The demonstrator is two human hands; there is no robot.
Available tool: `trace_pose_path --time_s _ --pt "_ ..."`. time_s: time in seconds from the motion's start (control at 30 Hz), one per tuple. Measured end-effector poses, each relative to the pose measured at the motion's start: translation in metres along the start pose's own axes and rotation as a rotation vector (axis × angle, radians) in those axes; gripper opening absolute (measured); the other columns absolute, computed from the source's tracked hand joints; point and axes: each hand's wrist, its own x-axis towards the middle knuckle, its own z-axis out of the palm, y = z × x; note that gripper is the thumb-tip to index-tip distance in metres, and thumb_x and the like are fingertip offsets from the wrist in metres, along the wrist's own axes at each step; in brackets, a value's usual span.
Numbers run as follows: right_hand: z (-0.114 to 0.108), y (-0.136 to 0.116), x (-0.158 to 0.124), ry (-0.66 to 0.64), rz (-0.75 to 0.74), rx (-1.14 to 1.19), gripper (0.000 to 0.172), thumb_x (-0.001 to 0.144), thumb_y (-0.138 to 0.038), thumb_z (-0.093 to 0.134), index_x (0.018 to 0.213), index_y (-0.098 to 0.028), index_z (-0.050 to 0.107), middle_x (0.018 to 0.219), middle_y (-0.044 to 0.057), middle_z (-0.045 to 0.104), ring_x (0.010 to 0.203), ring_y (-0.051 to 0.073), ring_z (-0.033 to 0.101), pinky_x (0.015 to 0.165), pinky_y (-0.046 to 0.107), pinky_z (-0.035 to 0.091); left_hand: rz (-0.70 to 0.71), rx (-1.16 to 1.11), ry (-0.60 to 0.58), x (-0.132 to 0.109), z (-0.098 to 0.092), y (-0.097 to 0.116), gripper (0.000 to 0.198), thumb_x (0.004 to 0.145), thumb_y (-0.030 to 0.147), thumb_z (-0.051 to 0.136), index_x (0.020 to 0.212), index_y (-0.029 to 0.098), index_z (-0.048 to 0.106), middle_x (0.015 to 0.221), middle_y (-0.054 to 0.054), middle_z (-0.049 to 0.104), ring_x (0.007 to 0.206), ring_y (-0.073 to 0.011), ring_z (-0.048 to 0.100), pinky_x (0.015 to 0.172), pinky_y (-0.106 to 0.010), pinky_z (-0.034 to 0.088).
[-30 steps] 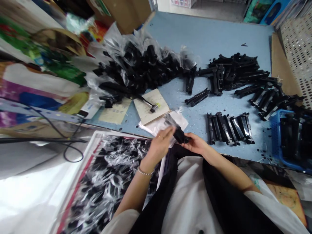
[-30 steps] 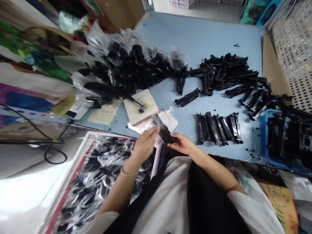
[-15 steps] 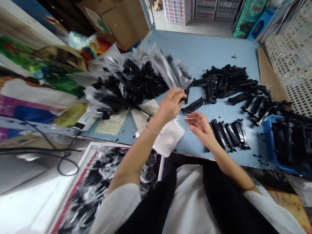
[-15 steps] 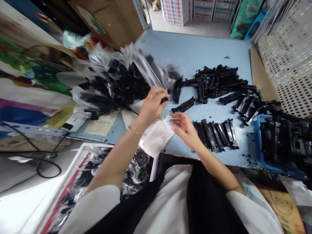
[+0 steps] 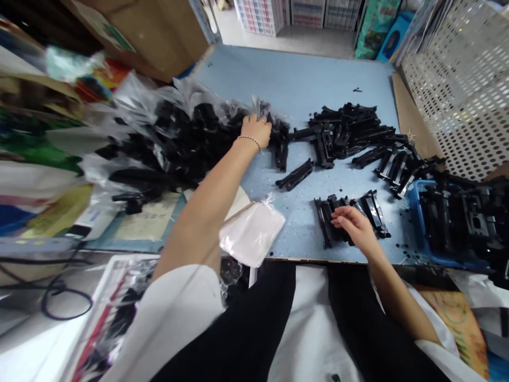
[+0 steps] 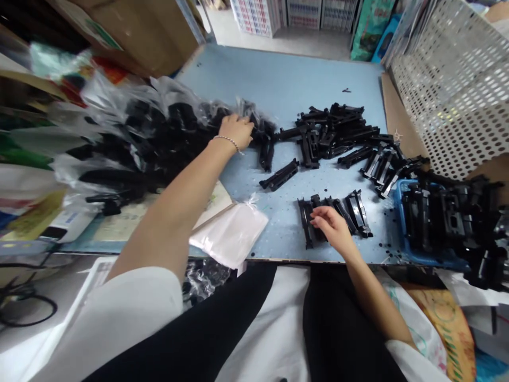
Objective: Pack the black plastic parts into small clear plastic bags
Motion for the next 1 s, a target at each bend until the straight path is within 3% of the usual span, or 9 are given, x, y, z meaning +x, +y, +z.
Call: trace_pose_path --time_s 0.07,0.17,0.27,0.37,0.5,0.6,0.77,0.87,1.0 --pt "-0.013 -0.002 0.0 0.047 -0.053 -0.291 0.029 0.094 -0.042 0.057 0.113 -0.021 0.063 0.106 0.008 0.071 0.086 0.019 0.069 0.08 0.037 0.058 0.056 0.062 -0.003 -0.048 -0.015 0.017 0.04 0.096 0.027 0.052 0.131 0.011 0.062 0.146 -0.019 0.055 0.141 -0.0366 0.042 0.114 -0.053 0.034" --pt "-0.019 -0.004 -0.011 0.044 -0.062 -0.822 0.033 0.096 -0.042 0.058 0.119 -0.019 0.064 0.108 0.011 0.069 0.092 0.025 0.066 0.076 0.038 0.055 -0.014 0.122 -0.239 -0.152 -0.032 0.048 0.037 0.1 0.031 0.042 0.113 0.012 0.071 0.119 -0.018 0.069 0.114 -0.0345 0.063 0.093 -0.046 0.051" --pt "-0.008 -0.009 -0.021 -0.004 -0.128 -1.135 0.033 0.099 -0.037 0.055 0.125 -0.018 0.063 0.114 0.014 0.067 0.104 0.031 0.061 0.076 0.038 0.053 -0.132 0.139 -0.464 -0.259 -0.019 0.076 0.042 0.1 0.039 0.044 0.089 0.011 0.073 0.094 -0.017 0.071 0.09 -0.0331 0.069 0.071 -0.04 0.054" --pt "0.009 -0.02 -0.016 -0.132 -0.312 -1.246 0.036 0.1 -0.015 0.043 0.13 -0.02 0.062 0.121 0.014 0.066 0.107 0.029 0.058 0.084 0.038 0.051 -0.194 0.033 -0.28 -0.318 0.013 0.084 0.025 0.094 0.026 0.05 0.086 0.016 0.071 0.108 -0.017 0.07 0.097 -0.031 0.067 0.07 -0.037 0.053" --pt "0.028 -0.03 -0.002 -0.301 -0.354 -1.372 0.035 0.097 -0.011 0.042 0.123 -0.017 0.065 0.11 0.018 0.066 0.095 0.03 0.06 0.073 0.037 0.048 -0.433 -0.404 -0.046 -0.321 0.043 0.059 0.017 0.082 0.028 0.066 0.068 0.02 0.06 0.083 -0.007 0.068 0.08 -0.0229 0.065 0.072 -0.033 0.051" --pt "0.04 -0.02 -0.006 -0.204 -0.298 -1.436 0.031 0.098 -0.024 0.048 0.12 -0.008 0.064 0.094 0.022 0.065 0.085 0.031 0.061 0.063 0.037 0.047 -0.625 -0.777 -0.05 -0.311 0.044 0.035 0.026 0.073 0.042 0.074 0.067 0.02 0.061 0.069 -0.002 0.065 0.065 -0.0171 0.059 0.064 -0.028 0.046" --pt "0.046 0.006 -0.018 -0.174 -0.324 -1.379 0.054 0.093 -0.006 0.038 0.145 -0.011 0.053 0.104 0.022 0.065 0.083 0.028 0.064 0.062 0.035 0.049 -0.73 -1.065 -0.043 -0.312 0.037 0.024 0.03 0.065 0.045 0.078 0.071 0.017 0.069 0.069 -0.002 0.068 0.06 -0.0135 0.055 0.059 -0.025 0.044" --pt "0.04 0.01 -0.01 -0.242 -0.218 -1.133 0.056 0.093 -0.009 0.042 0.148 -0.017 0.05 0.105 0.017 0.067 0.088 0.027 0.066 0.072 0.037 0.054 -0.737 -1.106 0.057 -0.314 0.041 0.028 0.029 0.066 0.041 0.078 0.068 0.017 0.062 0.074 -0.003 0.07 0.064 -0.0136 0.058 0.061 -0.025 0.047" --pt "0.054 0.014 0.0 -0.393 0.008 -0.272 0.048 0.092 -0.025 0.056 0.14 -0.022 0.054 0.105 0.008 0.07 0.088 0.022 0.07 0.08 0.039 0.059 -0.69 -1.047 0.162 -0.314 0.048 0.03 0.021 0.075 0.035 0.07 0.08 0.018 0.059 0.077 -0.004 0.071 0.069 -0.0161 0.065 0.068 -0.028 0.053"
